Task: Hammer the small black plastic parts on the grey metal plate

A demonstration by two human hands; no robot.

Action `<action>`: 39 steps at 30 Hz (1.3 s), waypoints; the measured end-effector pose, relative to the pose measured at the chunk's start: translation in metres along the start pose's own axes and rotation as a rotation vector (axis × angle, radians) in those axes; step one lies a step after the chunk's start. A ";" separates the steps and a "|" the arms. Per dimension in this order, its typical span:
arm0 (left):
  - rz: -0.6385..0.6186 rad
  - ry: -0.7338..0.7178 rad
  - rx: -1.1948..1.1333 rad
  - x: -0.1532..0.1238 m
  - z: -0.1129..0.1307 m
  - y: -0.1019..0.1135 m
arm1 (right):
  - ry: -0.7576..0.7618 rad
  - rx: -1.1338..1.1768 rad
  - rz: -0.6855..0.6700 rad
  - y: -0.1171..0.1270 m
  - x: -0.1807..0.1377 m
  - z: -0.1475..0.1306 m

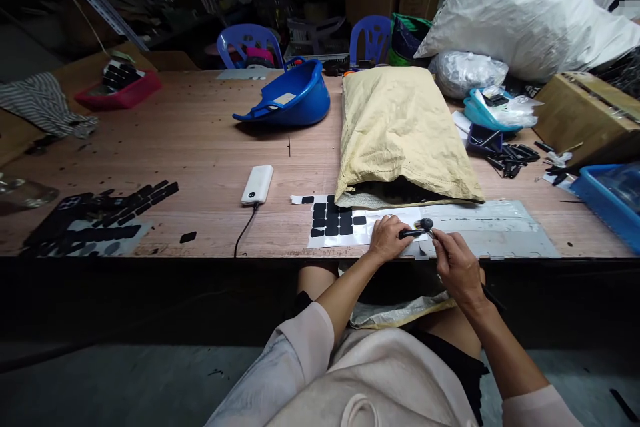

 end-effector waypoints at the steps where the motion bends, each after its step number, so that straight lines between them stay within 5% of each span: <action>1: -0.002 0.004 0.003 0.000 0.000 0.000 | 0.007 -0.003 -0.018 -0.003 0.000 -0.003; 8: -0.003 0.003 -0.005 0.000 0.001 0.001 | -0.002 -0.060 -0.063 -0.012 -0.002 0.007; 14: 0.031 0.006 -0.024 0.000 0.001 -0.001 | 0.044 -0.197 -0.090 0.004 0.018 0.070; 21: 0.046 -0.005 -0.018 -0.002 0.004 0.001 | 0.213 -0.204 -0.232 -0.012 0.020 0.131; 33: 0.038 -0.040 0.021 -0.006 0.004 0.003 | 0.084 -0.200 -0.140 -0.013 0.017 0.135; 39: -0.148 -0.375 0.084 -0.074 0.015 -0.014 | 0.087 -0.203 -0.128 -0.013 0.016 0.136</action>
Point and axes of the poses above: each hand's wrist, its own x-axis towards the middle knuckle, its own y-axis out of the back of the hand, z = x × y, the point moved 7 cm from there along x, towards the middle knuckle, and after that the axes turned 9 degrees about y, right-handed, at the moved point
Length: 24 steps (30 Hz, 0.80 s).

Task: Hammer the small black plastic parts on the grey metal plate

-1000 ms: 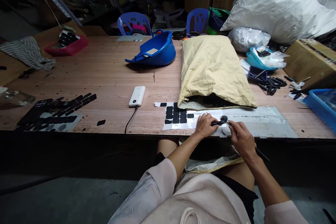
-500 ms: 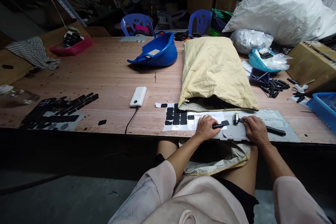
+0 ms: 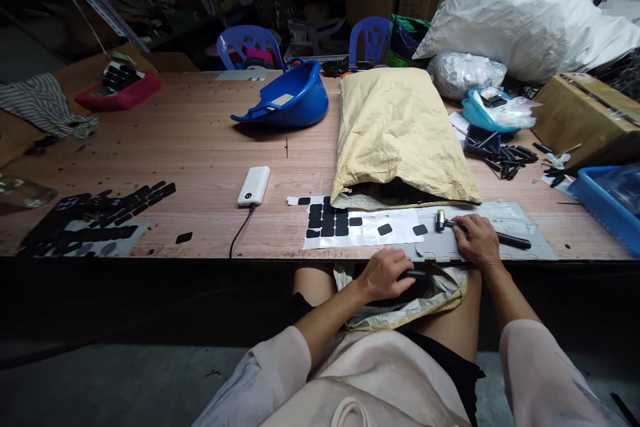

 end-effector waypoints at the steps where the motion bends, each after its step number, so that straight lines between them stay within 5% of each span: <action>1: -0.053 -0.035 0.021 -0.012 0.003 -0.009 | 0.001 -0.001 0.004 0.000 0.000 -0.001; 4: -0.168 0.034 0.091 -0.038 -0.007 -0.035 | 0.002 -0.004 0.010 0.001 0.001 -0.002; 8: -0.299 0.333 0.140 -0.052 -0.044 -0.061 | -0.015 0.002 0.016 0.001 0.001 -0.002; 13: -0.461 0.460 0.105 -0.058 -0.056 -0.070 | -0.012 0.003 0.011 0.000 0.000 -0.001; 19: -0.193 0.369 -0.253 -0.006 -0.025 -0.010 | -0.006 -0.016 0.011 0.001 0.001 -0.003; 24: 0.258 0.552 -0.286 0.073 -0.051 0.076 | -0.013 -0.011 -0.008 0.002 0.001 -0.005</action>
Point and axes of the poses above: each hand's wrist, its own x-axis towards the middle knuckle, its own y-axis out of the back of the hand, z = x × y, the point moved 7 cm from there along x, towards the middle knuckle, and after that the axes turned 9 degrees about y, right-handed, at the moved point
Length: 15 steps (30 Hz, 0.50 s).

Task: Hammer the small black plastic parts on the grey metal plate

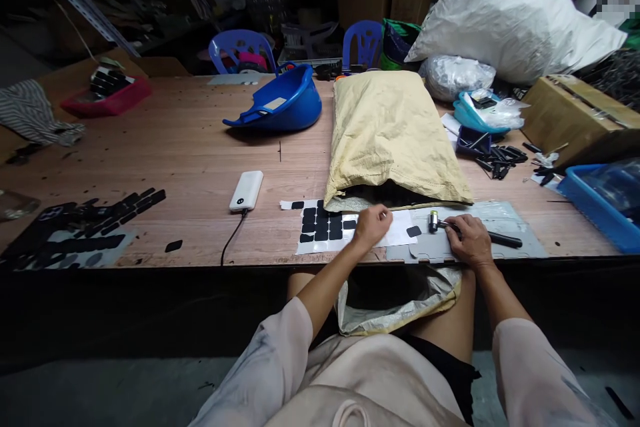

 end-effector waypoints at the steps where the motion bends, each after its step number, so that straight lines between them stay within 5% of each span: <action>1: 0.069 0.040 0.031 0.017 0.003 0.009 | 0.000 0.001 -0.001 0.000 0.000 -0.001; 7: 0.175 0.222 0.324 0.069 0.001 0.017 | -0.017 0.013 0.015 0.001 -0.001 -0.002; 15: 0.152 0.233 0.451 0.040 -0.016 0.023 | -0.027 0.034 0.014 0.001 -0.001 -0.001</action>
Point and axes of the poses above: each hand's wrist, its own x-axis towards the middle knuckle, its own y-axis out of the back of the hand, z = x × y, the point moved 7 cm from there along x, towards the middle knuckle, and after that the axes turned 9 degrees about y, right-handed, at the moved point
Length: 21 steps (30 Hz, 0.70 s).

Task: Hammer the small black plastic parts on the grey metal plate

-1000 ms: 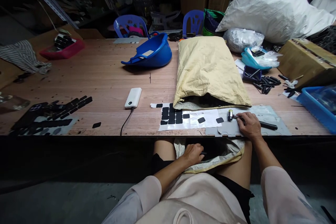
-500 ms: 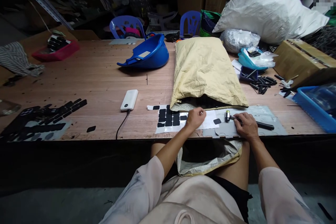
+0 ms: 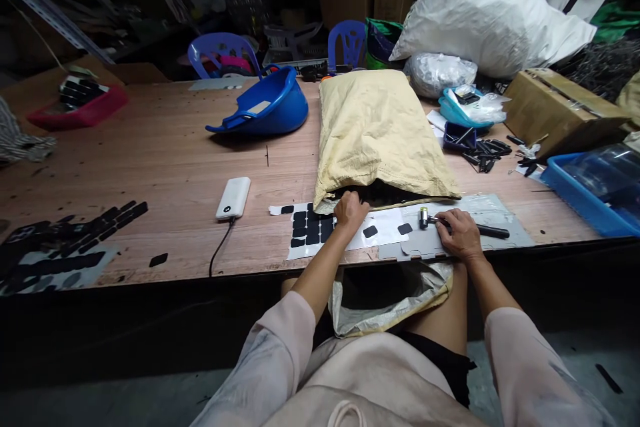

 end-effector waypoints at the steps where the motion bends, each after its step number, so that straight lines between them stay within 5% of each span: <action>1: 0.011 -0.038 -0.014 -0.008 -0.002 0.000 | 0.001 -0.002 0.001 0.000 0.000 0.000; 8: -0.099 -0.546 -0.133 -0.077 0.020 -0.038 | 0.000 -0.008 0.005 -0.002 0.000 0.002; 21: -0.093 -0.582 -0.313 -0.072 0.014 -0.057 | 0.081 -0.006 -0.038 0.005 0.003 0.002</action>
Point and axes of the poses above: each hand's wrist, its own x-axis towards the middle knuckle, its own y-axis out of the back of the hand, z = x × y, the point moved 7 cm from there along x, towards the middle knuckle, and after that the axes turned 9 degrees about y, right-handed, at the moved point
